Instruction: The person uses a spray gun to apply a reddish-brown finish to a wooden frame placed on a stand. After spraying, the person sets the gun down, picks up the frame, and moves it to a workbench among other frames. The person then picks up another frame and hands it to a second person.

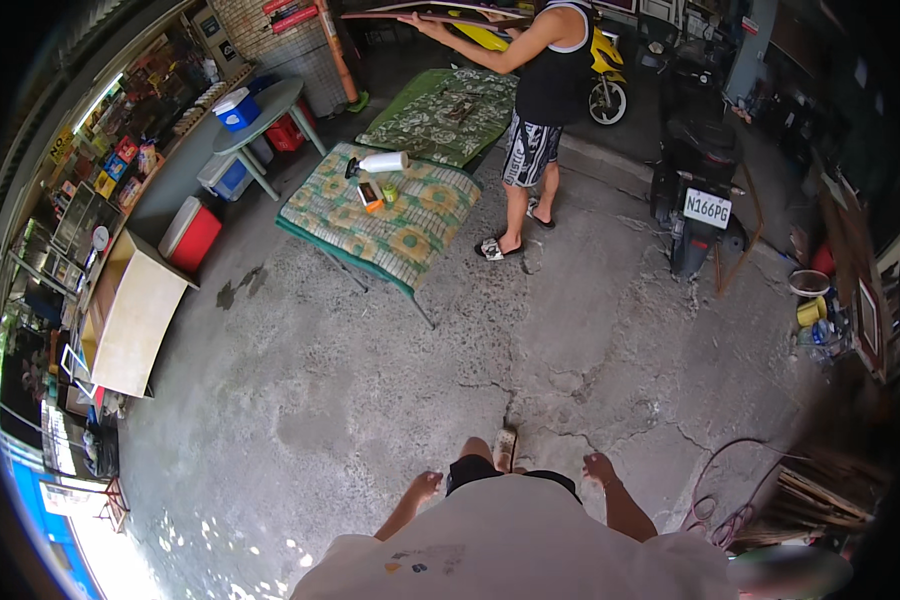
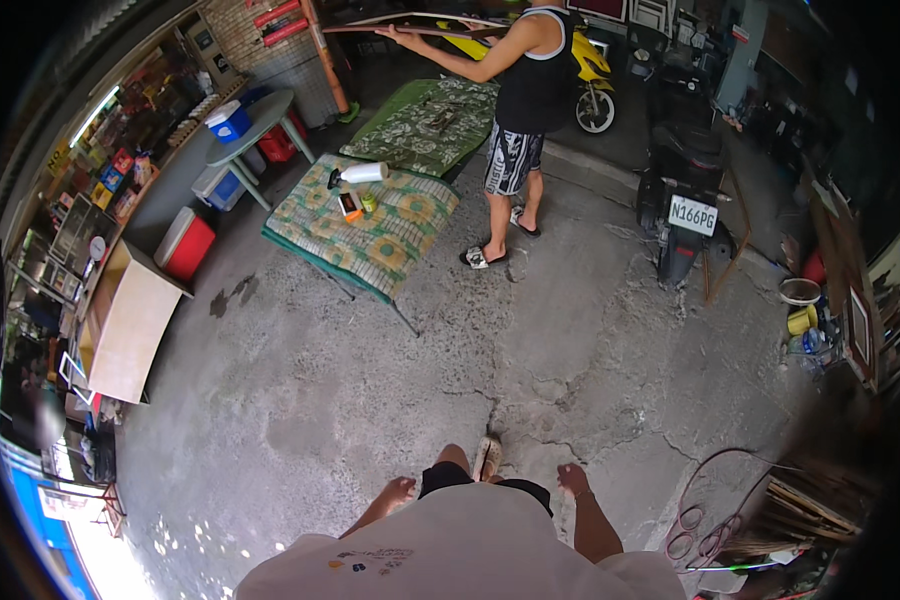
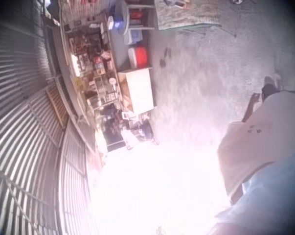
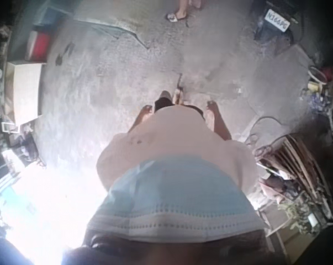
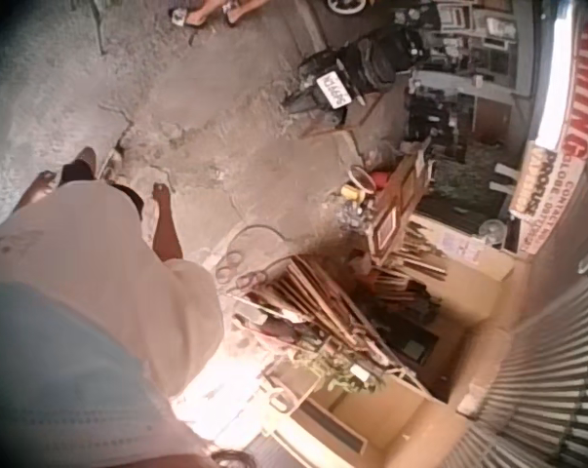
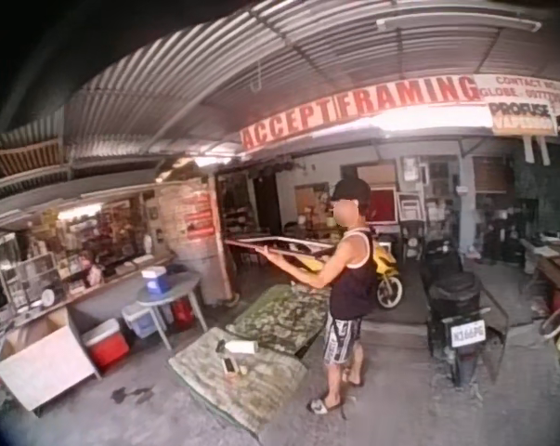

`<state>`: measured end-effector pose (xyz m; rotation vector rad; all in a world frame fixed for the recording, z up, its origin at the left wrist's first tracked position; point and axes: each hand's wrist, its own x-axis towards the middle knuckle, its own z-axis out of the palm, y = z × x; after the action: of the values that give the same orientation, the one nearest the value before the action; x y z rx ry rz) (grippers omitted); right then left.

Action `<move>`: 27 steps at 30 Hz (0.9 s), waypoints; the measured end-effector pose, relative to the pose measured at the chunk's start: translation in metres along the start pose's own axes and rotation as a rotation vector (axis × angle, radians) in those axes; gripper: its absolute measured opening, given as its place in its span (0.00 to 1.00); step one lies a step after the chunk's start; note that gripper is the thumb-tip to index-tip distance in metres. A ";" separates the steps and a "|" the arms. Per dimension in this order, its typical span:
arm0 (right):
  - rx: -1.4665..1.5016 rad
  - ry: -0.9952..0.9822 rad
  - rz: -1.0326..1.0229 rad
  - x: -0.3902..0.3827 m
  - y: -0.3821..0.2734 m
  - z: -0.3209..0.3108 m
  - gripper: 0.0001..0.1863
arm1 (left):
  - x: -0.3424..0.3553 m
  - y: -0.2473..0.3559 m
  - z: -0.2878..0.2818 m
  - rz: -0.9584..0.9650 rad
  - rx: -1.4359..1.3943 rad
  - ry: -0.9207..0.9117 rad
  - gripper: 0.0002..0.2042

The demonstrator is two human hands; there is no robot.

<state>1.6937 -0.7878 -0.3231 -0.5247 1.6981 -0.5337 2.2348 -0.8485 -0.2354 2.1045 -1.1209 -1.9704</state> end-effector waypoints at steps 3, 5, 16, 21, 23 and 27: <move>-0.019 0.064 -0.216 0.057 -0.176 0.023 0.12 | 0.022 -0.028 -0.022 0.276 0.340 -0.080 0.21; -0.062 0.147 -0.391 0.102 -0.257 -0.014 0.11 | 0.064 0.029 -0.012 0.121 0.224 -0.066 0.20; -0.314 -0.131 -0.043 0.220 -0.418 0.001 0.18 | 0.255 0.328 -0.115 0.285 0.152 0.140 0.19; -0.821 0.036 -0.426 0.297 -0.366 -0.081 0.14 | 0.276 0.567 -0.133 0.352 -0.327 -0.132 0.21; -0.600 -0.078 -0.214 0.312 -0.406 -0.031 0.14 | 0.255 0.601 -0.169 0.279 -0.306 -0.099 0.21; -1.043 -0.312 -0.615 0.425 -0.440 -0.080 0.13 | 0.302 0.605 -0.151 0.319 -0.163 -0.074 0.23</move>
<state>1.5636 -1.3884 -0.3701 -1.8091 1.3897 0.0791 2.0667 -1.5172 -0.1642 1.6676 -1.1766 -1.9261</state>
